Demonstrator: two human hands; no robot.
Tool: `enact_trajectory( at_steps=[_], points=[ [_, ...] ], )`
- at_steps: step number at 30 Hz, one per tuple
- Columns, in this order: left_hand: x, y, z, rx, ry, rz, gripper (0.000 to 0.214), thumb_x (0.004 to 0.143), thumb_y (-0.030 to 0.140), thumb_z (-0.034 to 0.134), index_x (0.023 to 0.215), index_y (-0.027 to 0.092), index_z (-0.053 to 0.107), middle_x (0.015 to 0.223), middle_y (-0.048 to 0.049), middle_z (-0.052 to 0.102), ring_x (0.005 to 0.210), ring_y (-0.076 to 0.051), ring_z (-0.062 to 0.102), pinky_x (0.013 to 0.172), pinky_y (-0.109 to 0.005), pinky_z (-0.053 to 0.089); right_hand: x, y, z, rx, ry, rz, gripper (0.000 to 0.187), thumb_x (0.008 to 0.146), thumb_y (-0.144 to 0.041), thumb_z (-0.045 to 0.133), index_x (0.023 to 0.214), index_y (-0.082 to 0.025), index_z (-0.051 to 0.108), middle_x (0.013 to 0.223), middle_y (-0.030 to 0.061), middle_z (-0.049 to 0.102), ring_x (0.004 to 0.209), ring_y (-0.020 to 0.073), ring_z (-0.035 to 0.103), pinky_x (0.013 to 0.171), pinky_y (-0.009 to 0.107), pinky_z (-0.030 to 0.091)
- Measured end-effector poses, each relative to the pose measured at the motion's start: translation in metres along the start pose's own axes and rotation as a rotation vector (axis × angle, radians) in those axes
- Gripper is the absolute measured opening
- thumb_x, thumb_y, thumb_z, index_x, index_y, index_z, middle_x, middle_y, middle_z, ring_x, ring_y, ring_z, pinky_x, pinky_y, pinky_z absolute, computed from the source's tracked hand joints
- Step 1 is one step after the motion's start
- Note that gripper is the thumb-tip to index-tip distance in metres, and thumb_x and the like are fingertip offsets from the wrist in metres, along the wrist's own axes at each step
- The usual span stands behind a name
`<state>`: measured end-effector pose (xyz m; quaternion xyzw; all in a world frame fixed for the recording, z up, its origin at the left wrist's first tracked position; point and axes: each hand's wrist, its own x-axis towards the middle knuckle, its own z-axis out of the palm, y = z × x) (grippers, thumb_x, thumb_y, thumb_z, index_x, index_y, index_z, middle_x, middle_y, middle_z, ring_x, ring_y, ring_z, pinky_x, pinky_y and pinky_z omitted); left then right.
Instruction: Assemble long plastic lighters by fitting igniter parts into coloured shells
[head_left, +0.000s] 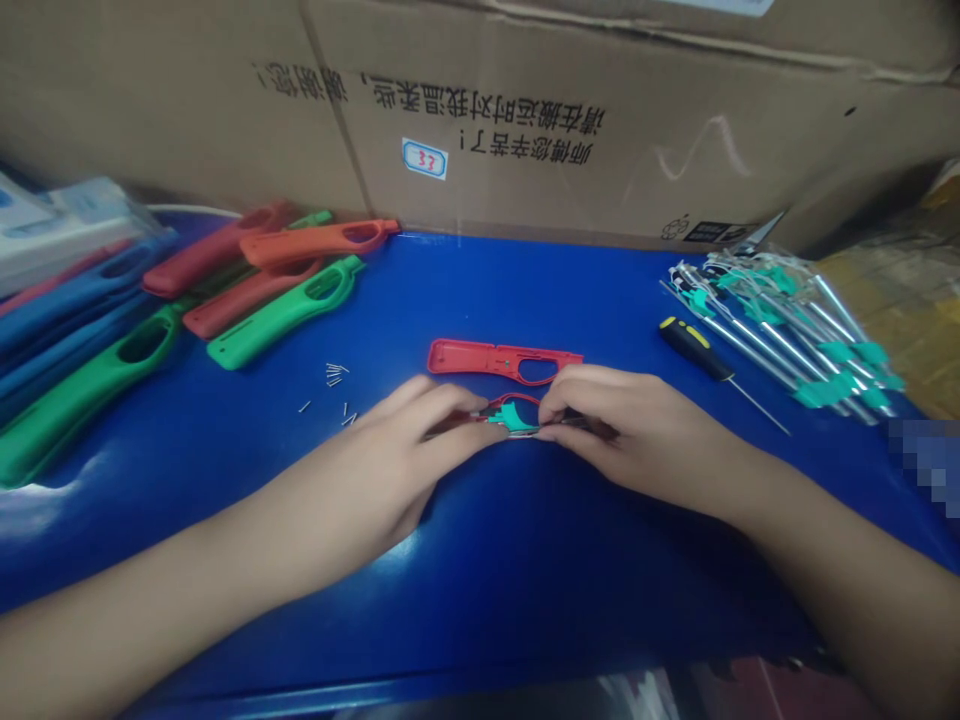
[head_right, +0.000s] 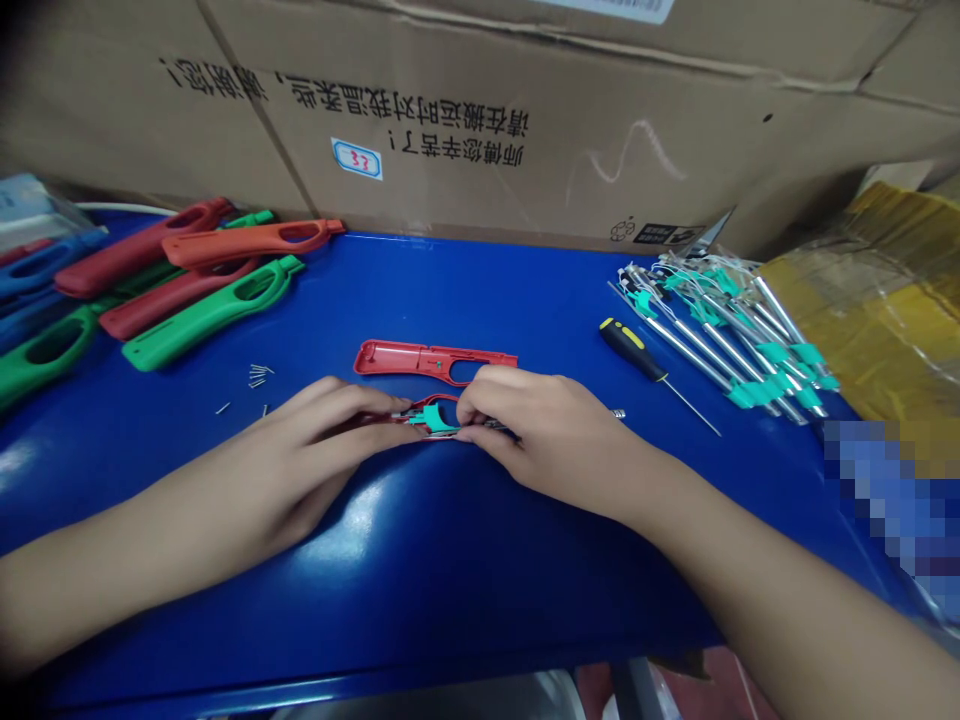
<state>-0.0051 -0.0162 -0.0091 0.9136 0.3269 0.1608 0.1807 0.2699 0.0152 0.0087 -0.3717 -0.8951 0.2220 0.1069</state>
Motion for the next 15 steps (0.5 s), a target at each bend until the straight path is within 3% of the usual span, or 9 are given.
enact_trajectory(
  at_steps=[3, 8, 11, 15],
  points=[
    [0.0002, 0.0001, -0.0001, 0.004, 0.002, 0.011, 0.06, 0.094, -0.003, 0.042, 0.145, 0.028, 0.054, 0.137, -0.0091, 0.055, 0.122, -0.024, 0.051, 0.102, -0.039, 0.052, -0.0022, 0.0002, 0.0013, -0.136, -0.025, -0.073, 0.015, 0.105, -0.033, 0.052, 0.107, -0.023, 0.064, 0.106, 0.0032, 0.07, 0.092, 0.017, 0.066, 0.068, 0.028, 0.043],
    [-0.0001, -0.0001, 0.0003, 0.016, 0.004, 0.022, 0.058, 0.097, -0.001, 0.041, 0.146, 0.028, 0.054, 0.137, -0.0091, 0.055, 0.121, -0.023, 0.051, 0.103, -0.039, 0.051, -0.0048, -0.0018, 0.0032, -0.332, -0.011, -0.146, 0.027, 0.108, -0.03, 0.044, 0.106, -0.022, 0.069, 0.103, 0.003, 0.07, 0.082, 0.0156, 0.067, 0.059, 0.03, 0.037],
    [0.0007, -0.0001, 0.0005, 0.023, -0.005, 0.03, 0.061, 0.096, -0.002, 0.042, 0.146, 0.029, 0.054, 0.137, -0.0091, 0.054, 0.121, -0.024, 0.051, 0.101, -0.04, 0.052, -0.0037, -0.0009, 0.0033, -0.264, -0.013, -0.13, 0.025, 0.107, -0.027, 0.046, 0.104, -0.021, 0.07, 0.103, 0.0036, 0.069, 0.083, 0.0154, 0.066, 0.062, 0.029, 0.04],
    [0.002, 0.0006, -0.0001, 0.028, 0.018, 0.036, 0.06, 0.097, -0.001, 0.041, 0.147, 0.028, 0.055, 0.137, -0.0095, 0.055, 0.121, -0.023, 0.051, 0.101, -0.039, 0.052, 0.0003, 0.0003, 0.003, -0.003, 0.031, -0.066, 0.017, 0.103, -0.024, 0.055, 0.096, -0.021, 0.07, 0.097, 0.003, 0.068, 0.087, 0.0151, 0.065, 0.074, 0.028, 0.046]
  ],
)
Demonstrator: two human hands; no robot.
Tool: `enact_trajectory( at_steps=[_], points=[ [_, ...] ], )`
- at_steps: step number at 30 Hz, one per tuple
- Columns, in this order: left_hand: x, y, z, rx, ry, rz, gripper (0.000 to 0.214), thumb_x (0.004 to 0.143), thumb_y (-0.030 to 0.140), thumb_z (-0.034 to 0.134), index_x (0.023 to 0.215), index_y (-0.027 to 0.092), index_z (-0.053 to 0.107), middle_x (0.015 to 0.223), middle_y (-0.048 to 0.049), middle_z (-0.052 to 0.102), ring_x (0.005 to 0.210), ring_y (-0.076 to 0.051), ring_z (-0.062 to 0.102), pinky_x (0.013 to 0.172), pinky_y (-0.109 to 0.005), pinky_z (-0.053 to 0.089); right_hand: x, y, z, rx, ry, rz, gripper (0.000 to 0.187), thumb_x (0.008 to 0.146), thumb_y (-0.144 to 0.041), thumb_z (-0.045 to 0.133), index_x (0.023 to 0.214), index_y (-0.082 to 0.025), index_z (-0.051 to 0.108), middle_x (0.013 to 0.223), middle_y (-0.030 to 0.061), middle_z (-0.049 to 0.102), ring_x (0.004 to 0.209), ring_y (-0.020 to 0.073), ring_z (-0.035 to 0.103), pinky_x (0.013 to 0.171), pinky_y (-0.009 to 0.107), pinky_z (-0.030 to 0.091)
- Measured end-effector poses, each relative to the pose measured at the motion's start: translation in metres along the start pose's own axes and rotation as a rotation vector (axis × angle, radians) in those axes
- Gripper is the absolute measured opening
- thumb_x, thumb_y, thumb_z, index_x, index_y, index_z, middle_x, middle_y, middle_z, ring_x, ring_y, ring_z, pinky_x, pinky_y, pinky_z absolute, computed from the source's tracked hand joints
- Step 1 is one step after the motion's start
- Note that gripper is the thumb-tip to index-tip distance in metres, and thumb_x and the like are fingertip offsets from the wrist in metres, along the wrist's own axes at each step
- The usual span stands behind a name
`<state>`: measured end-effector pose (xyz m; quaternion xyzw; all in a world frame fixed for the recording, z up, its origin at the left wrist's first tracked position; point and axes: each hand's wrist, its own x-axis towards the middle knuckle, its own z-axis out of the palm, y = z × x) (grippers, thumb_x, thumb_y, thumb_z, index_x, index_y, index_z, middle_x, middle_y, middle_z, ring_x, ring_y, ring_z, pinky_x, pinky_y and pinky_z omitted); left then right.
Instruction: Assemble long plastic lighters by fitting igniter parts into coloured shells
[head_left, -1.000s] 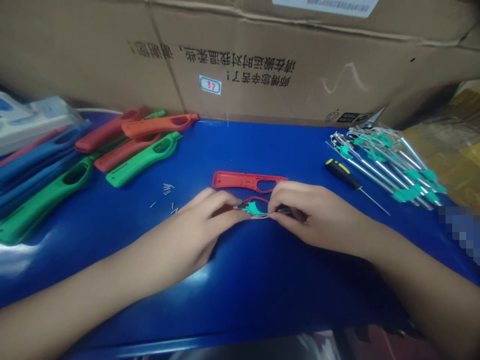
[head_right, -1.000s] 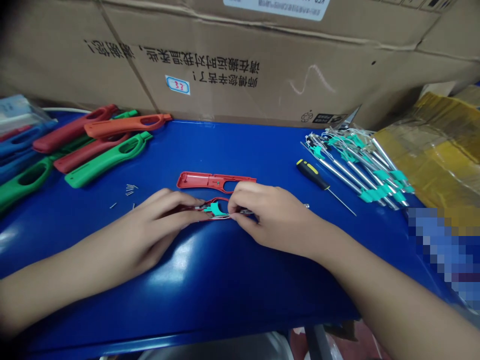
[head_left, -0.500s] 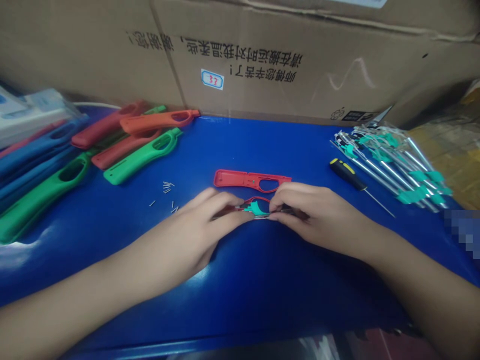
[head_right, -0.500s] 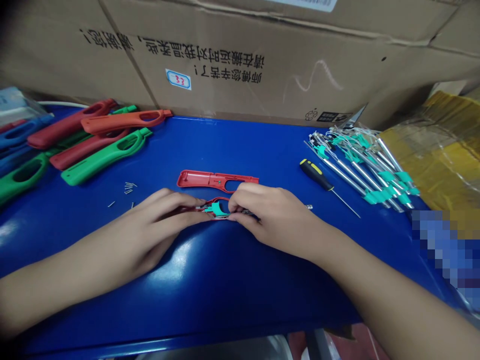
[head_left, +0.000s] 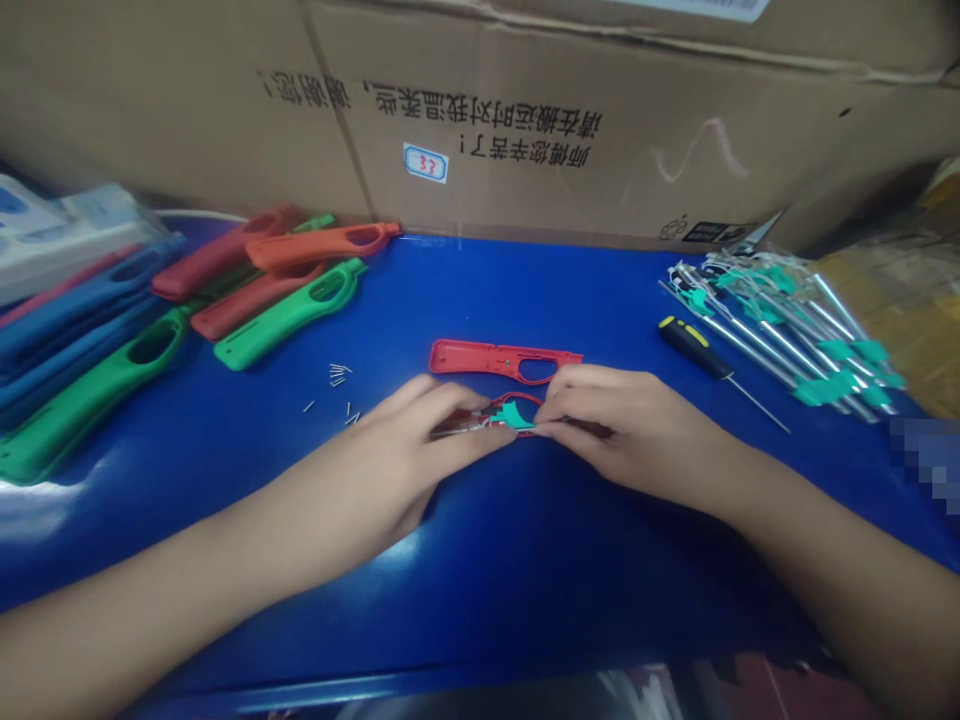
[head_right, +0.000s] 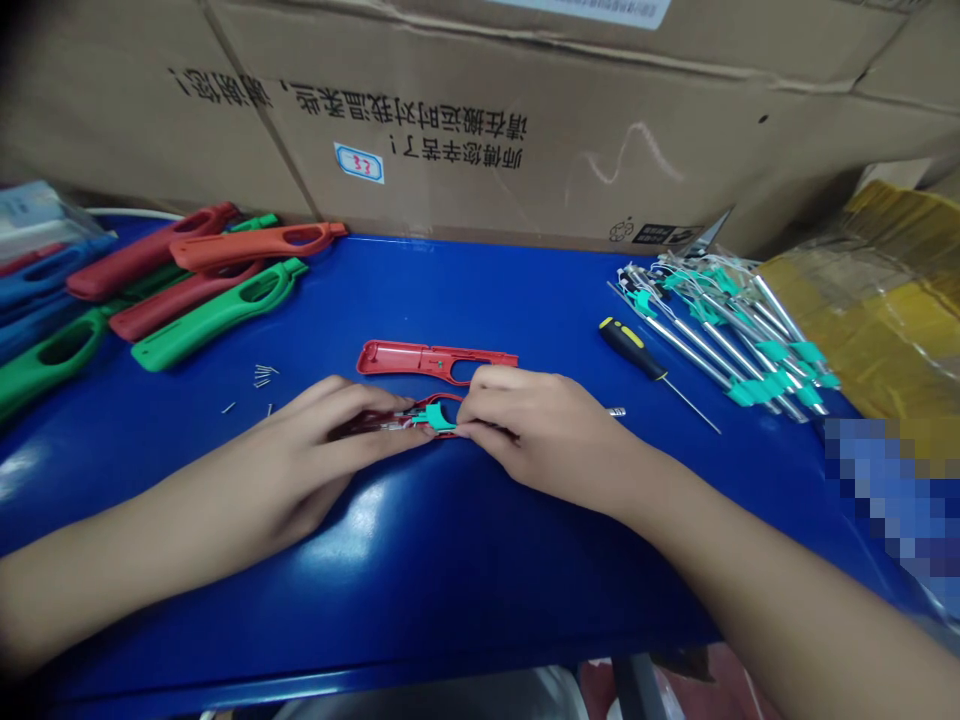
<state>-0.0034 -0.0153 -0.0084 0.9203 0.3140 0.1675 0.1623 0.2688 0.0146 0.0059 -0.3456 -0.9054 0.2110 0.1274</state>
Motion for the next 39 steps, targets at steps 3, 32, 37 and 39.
enact_trajectory(
  at_steps=[3, 32, 37, 39],
  points=[
    [0.001, 0.001, 0.0, 0.003, 0.002, -0.003, 0.055, 0.099, 0.001, 0.04, 0.144, 0.028, 0.058, 0.135, -0.0103, 0.055, 0.12, -0.023, 0.051, 0.101, -0.039, 0.053, 0.002, -0.001, -0.001, 0.108, 0.022, 0.033, 0.014, 0.1, -0.021, 0.06, 0.092, -0.021, 0.071, 0.094, 0.0029, 0.068, 0.086, 0.015, 0.064, 0.075, 0.028, 0.047],
    [0.0, 0.001, 0.0, 0.006, 0.024, 0.004, 0.053, 0.098, 0.0, 0.043, 0.142, 0.024, 0.061, 0.133, -0.0112, 0.056, 0.121, -0.024, 0.052, 0.101, -0.039, 0.052, -0.002, -0.01, -0.002, -0.202, -0.079, 0.02, 0.024, 0.104, -0.022, 0.05, 0.1, -0.02, 0.073, 0.102, 0.0036, 0.068, 0.082, 0.0164, 0.065, 0.068, 0.03, 0.046],
    [-0.001, -0.001, 0.001, -0.018, 0.034, -0.003, 0.052, 0.098, 0.001, 0.044, 0.141, 0.024, 0.06, 0.134, -0.0105, 0.057, 0.121, -0.024, 0.053, 0.102, -0.04, 0.051, -0.001, -0.013, -0.005, -0.185, -0.109, 0.048, 0.024, 0.104, -0.019, 0.05, 0.1, -0.019, 0.073, 0.1, 0.0029, 0.068, 0.085, 0.0172, 0.067, 0.071, 0.03, 0.046],
    [-0.001, -0.002, 0.001, -0.032, 0.037, -0.001, 0.051, 0.098, 0.002, 0.044, 0.14, 0.024, 0.061, 0.133, -0.0101, 0.058, 0.12, -0.024, 0.053, 0.102, -0.039, 0.051, 0.0, -0.015, -0.005, -0.195, -0.122, 0.059, 0.023, 0.104, -0.019, 0.05, 0.099, -0.019, 0.073, 0.099, 0.0024, 0.068, 0.084, 0.0174, 0.066, 0.07, 0.031, 0.046]
  ],
)
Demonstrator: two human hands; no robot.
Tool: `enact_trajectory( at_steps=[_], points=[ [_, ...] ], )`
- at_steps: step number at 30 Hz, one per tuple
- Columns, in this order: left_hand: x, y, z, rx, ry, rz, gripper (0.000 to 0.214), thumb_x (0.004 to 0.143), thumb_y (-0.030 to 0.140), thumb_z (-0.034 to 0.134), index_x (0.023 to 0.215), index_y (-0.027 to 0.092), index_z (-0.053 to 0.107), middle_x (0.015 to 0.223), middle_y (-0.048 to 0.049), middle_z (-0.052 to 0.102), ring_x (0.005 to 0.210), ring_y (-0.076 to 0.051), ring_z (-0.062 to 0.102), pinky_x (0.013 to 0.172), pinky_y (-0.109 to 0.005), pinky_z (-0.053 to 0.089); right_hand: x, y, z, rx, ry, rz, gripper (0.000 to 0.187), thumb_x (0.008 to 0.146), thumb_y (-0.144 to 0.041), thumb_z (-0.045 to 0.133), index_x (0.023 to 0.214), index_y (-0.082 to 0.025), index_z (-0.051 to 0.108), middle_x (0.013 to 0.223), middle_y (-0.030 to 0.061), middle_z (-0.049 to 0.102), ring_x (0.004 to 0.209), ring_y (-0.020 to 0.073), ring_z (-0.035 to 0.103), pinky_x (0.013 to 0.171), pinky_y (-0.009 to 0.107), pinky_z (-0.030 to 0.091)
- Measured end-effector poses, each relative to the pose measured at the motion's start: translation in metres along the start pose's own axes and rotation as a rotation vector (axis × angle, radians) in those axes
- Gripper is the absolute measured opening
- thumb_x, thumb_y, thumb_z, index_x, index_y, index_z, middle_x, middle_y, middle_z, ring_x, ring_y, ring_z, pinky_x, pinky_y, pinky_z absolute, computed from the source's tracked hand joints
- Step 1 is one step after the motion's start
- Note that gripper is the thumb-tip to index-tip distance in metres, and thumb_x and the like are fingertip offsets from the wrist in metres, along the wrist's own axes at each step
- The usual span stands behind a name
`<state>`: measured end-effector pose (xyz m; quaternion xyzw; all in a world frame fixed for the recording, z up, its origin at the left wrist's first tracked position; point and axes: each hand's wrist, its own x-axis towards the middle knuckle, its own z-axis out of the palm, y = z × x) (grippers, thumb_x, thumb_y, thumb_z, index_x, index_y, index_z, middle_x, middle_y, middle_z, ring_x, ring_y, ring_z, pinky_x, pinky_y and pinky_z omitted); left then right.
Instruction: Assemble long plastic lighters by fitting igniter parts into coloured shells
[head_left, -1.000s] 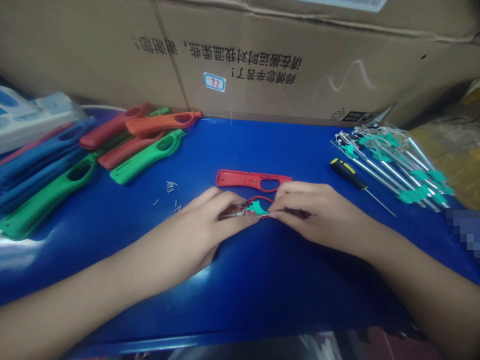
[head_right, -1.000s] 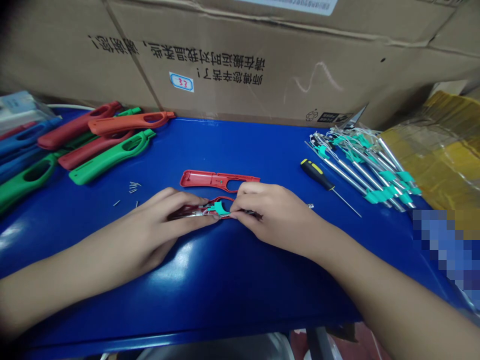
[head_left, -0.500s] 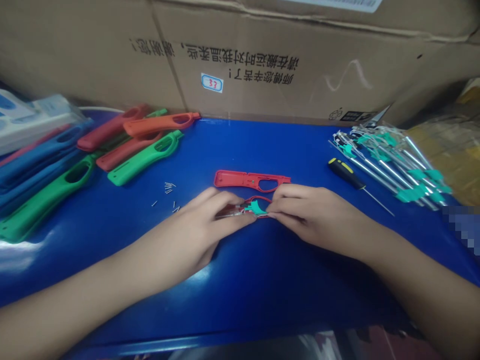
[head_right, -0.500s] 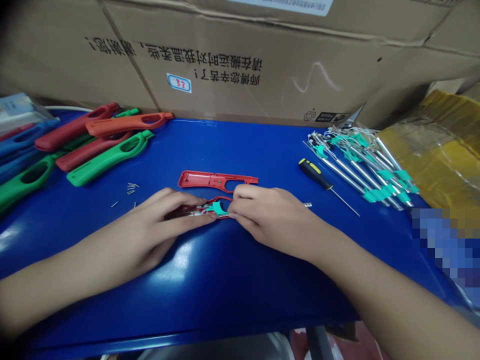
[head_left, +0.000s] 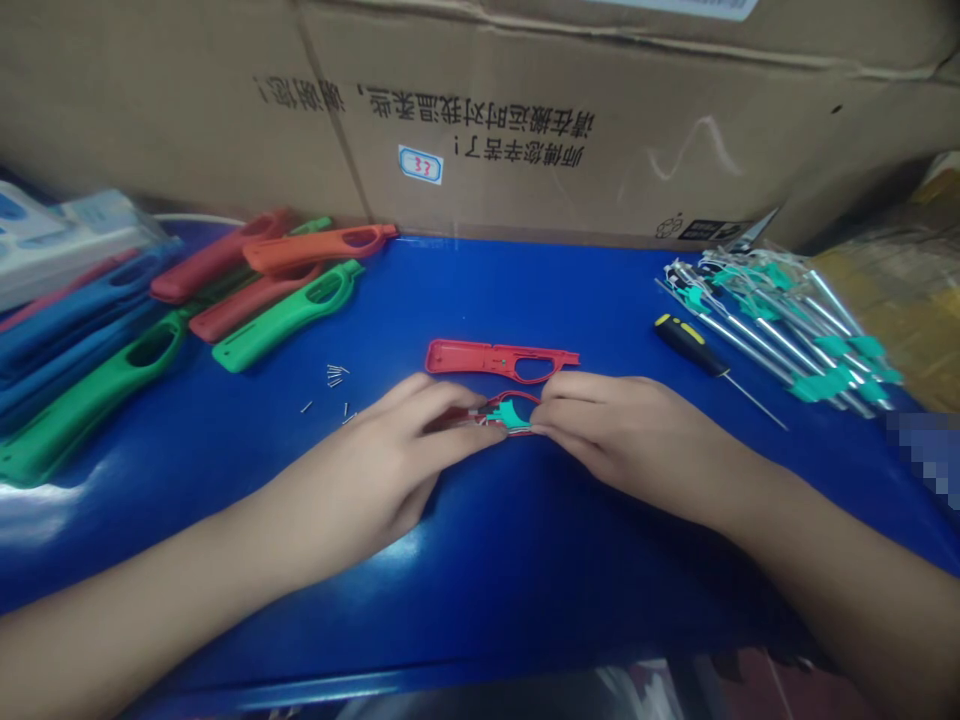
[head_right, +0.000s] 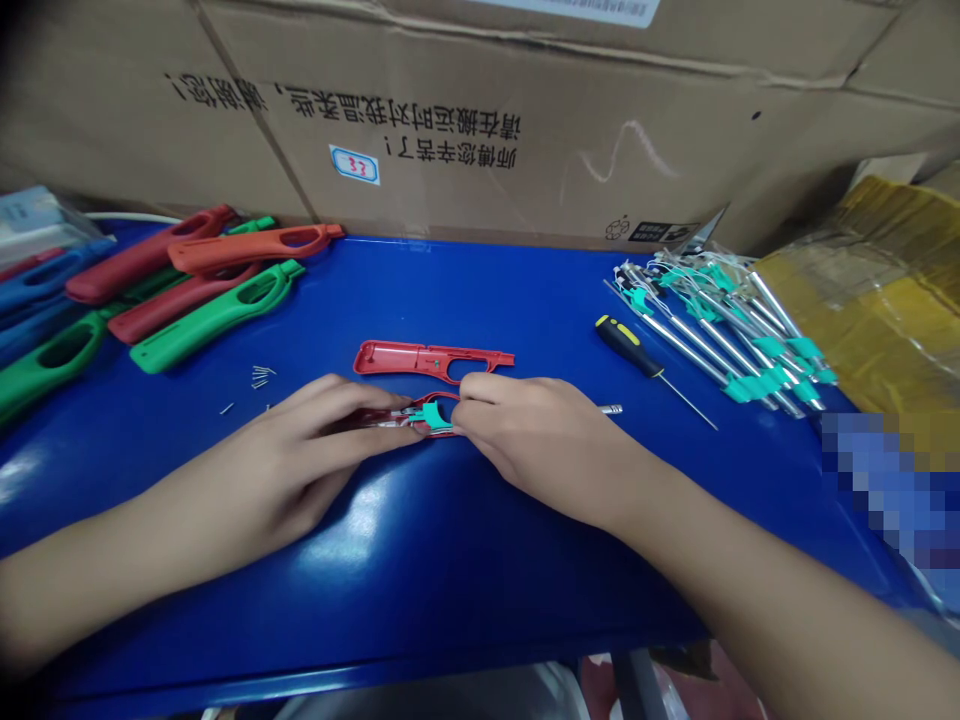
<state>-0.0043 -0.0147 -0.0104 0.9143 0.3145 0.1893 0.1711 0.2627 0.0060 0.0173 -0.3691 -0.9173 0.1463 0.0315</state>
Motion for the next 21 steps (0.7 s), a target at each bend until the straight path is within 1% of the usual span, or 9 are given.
enact_trajectory(
  at_steps=[3, 9, 15, 21],
  points=[
    [0.0017, 0.001, -0.0007, -0.009, -0.005, -0.001, 0.05, 0.098, 0.001, 0.043, 0.138, 0.024, 0.062, 0.131, -0.0098, 0.057, 0.12, -0.023, 0.053, 0.101, -0.038, 0.051, 0.0001, -0.0017, 0.0001, -0.026, -0.02, 0.005, 0.022, 0.103, -0.018, 0.05, 0.099, -0.019, 0.072, 0.098, 0.002, 0.067, 0.083, 0.0177, 0.066, 0.067, 0.031, 0.044],
    [0.0021, 0.0027, -0.0014, -0.007, -0.022, -0.02, 0.052, 0.098, 0.001, 0.043, 0.142, 0.025, 0.057, 0.132, -0.0096, 0.055, 0.12, -0.023, 0.052, 0.1, -0.039, 0.05, 0.0003, -0.0023, 0.0018, -0.084, -0.018, 0.012, 0.021, 0.102, -0.016, 0.05, 0.099, -0.019, 0.07, 0.097, 0.0024, 0.067, 0.08, 0.0182, 0.064, 0.062, 0.032, 0.039],
    [0.0002, 0.002, -0.0012, -0.012, -0.017, -0.017, 0.052, 0.098, 0.0, 0.044, 0.141, 0.025, 0.058, 0.132, -0.0091, 0.056, 0.12, -0.022, 0.052, 0.101, -0.038, 0.049, 0.0004, -0.0018, 0.0034, -0.062, -0.01, 0.001, 0.023, 0.103, -0.016, 0.048, 0.1, -0.019, 0.071, 0.1, 0.0029, 0.067, 0.084, 0.0184, 0.064, 0.065, 0.032, 0.04],
    [0.0017, 0.0006, -0.0005, -0.004, 0.0, 0.0, 0.049, 0.097, 0.001, 0.044, 0.138, 0.022, 0.061, 0.131, -0.0104, 0.057, 0.12, -0.023, 0.053, 0.101, -0.038, 0.051, 0.0009, -0.0016, 0.0025, -0.052, -0.014, 0.015, 0.023, 0.103, -0.018, 0.048, 0.101, -0.02, 0.071, 0.099, 0.0024, 0.067, 0.083, 0.0182, 0.064, 0.064, 0.032, 0.04]
  ],
)
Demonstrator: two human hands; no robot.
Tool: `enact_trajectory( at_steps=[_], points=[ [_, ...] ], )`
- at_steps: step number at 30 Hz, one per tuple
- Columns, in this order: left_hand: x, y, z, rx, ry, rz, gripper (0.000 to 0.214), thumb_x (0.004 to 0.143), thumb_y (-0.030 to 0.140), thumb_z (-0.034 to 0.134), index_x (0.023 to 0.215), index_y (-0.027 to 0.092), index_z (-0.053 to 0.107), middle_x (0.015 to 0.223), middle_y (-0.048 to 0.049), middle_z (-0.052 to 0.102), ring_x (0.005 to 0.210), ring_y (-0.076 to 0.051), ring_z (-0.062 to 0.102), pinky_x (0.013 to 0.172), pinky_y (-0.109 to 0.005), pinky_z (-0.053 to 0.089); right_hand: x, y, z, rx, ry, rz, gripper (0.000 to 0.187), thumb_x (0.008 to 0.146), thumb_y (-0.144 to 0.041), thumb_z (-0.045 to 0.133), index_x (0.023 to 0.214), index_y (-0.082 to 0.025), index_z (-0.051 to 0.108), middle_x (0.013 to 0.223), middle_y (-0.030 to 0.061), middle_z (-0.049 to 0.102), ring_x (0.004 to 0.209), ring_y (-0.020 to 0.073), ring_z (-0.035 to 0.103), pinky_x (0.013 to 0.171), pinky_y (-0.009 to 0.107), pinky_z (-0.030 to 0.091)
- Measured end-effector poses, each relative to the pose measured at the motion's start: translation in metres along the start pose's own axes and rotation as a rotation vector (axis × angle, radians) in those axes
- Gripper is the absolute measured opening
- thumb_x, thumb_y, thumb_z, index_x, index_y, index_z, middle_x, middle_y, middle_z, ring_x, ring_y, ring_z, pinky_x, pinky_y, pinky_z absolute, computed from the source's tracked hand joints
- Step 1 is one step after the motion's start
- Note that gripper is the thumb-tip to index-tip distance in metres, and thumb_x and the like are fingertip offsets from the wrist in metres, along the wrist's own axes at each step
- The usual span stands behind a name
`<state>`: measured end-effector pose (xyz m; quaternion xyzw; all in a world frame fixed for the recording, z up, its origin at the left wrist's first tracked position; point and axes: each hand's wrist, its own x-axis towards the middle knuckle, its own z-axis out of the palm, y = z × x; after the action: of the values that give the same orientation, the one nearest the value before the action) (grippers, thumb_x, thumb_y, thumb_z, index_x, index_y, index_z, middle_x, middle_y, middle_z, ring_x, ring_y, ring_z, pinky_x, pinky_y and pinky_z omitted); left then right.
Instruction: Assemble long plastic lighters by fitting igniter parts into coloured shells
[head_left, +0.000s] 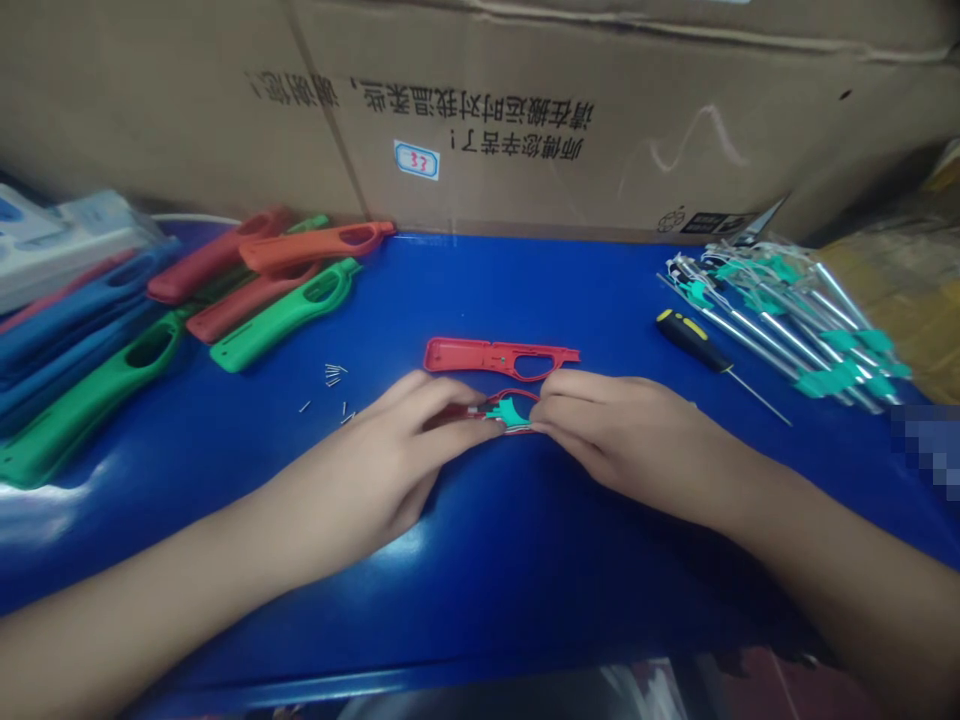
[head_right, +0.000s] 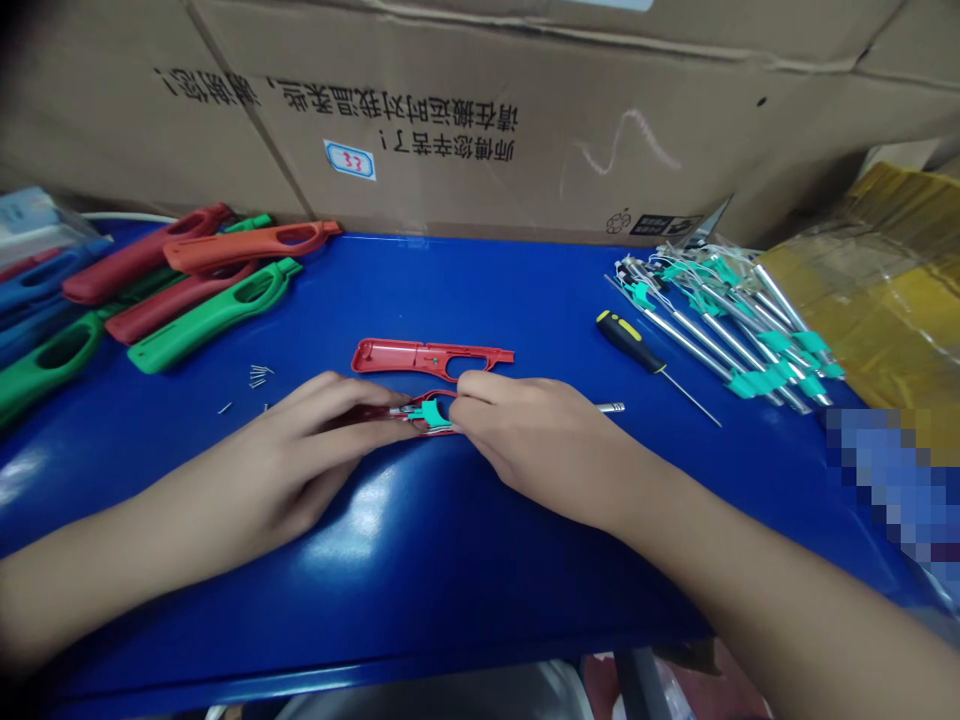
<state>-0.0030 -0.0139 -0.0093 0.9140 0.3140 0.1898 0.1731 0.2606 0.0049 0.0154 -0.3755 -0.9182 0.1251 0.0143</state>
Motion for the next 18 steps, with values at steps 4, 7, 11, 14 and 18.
enact_trajectory(
  at_steps=[4, 7, 11, 14, 18],
  points=[
    [-0.0003, -0.0004, -0.0016, 0.059, -0.007, 0.028, 0.051, 0.096, 0.001, 0.047, 0.14, 0.021, 0.06, 0.135, -0.0112, 0.059, 0.121, -0.025, 0.054, 0.1, -0.04, 0.053, -0.0003, 0.0001, 0.001, -0.004, 0.0, -0.007, 0.023, 0.103, -0.018, 0.047, 0.102, -0.02, 0.071, 0.1, 0.0027, 0.067, 0.084, 0.0187, 0.065, 0.064, 0.032, 0.04],
    [-0.0016, -0.0006, -0.0033, 0.081, -0.008, 0.049, 0.05, 0.096, 0.001, 0.048, 0.141, 0.02, 0.061, 0.137, -0.011, 0.06, 0.121, -0.026, 0.054, 0.1, -0.041, 0.053, -0.001, 0.0008, 0.0018, -0.01, 0.007, -0.014, 0.024, 0.103, -0.017, 0.047, 0.101, -0.019, 0.071, 0.099, 0.0027, 0.067, 0.083, 0.0186, 0.064, 0.063, 0.032, 0.039],
    [-0.0034, -0.0016, -0.0035, 0.051, 0.004, 0.03, 0.047, 0.099, 0.005, 0.048, 0.14, 0.023, 0.062, 0.138, -0.0088, 0.062, 0.121, -0.024, 0.056, 0.102, -0.04, 0.053, -0.0012, 0.002, 0.0015, -0.012, 0.019, -0.031, 0.024, 0.102, -0.016, 0.047, 0.102, -0.019, 0.071, 0.1, 0.0034, 0.067, 0.084, 0.0184, 0.064, 0.063, 0.031, 0.039],
    [-0.003, -0.0019, -0.0031, 0.041, 0.013, 0.026, 0.047, 0.099, 0.004, 0.048, 0.139, 0.024, 0.063, 0.137, -0.0088, 0.062, 0.12, -0.024, 0.057, 0.101, -0.04, 0.053, -0.0009, 0.0016, 0.0006, -0.01, 0.007, -0.033, 0.024, 0.102, -0.014, 0.047, 0.103, -0.018, 0.071, 0.101, 0.004, 0.068, 0.084, 0.0181, 0.064, 0.063, 0.031, 0.038],
    [-0.0007, -0.0011, -0.0032, 0.037, 0.006, 0.026, 0.048, 0.097, 0.002, 0.047, 0.137, 0.023, 0.064, 0.135, -0.0098, 0.061, 0.12, -0.023, 0.057, 0.099, -0.039, 0.053, -0.0005, 0.0003, -0.0002, -0.011, -0.011, -0.016, 0.026, 0.102, -0.014, 0.046, 0.102, -0.018, 0.071, 0.101, 0.0045, 0.068, 0.083, 0.0178, 0.063, 0.062, 0.031, 0.037]
  ],
)
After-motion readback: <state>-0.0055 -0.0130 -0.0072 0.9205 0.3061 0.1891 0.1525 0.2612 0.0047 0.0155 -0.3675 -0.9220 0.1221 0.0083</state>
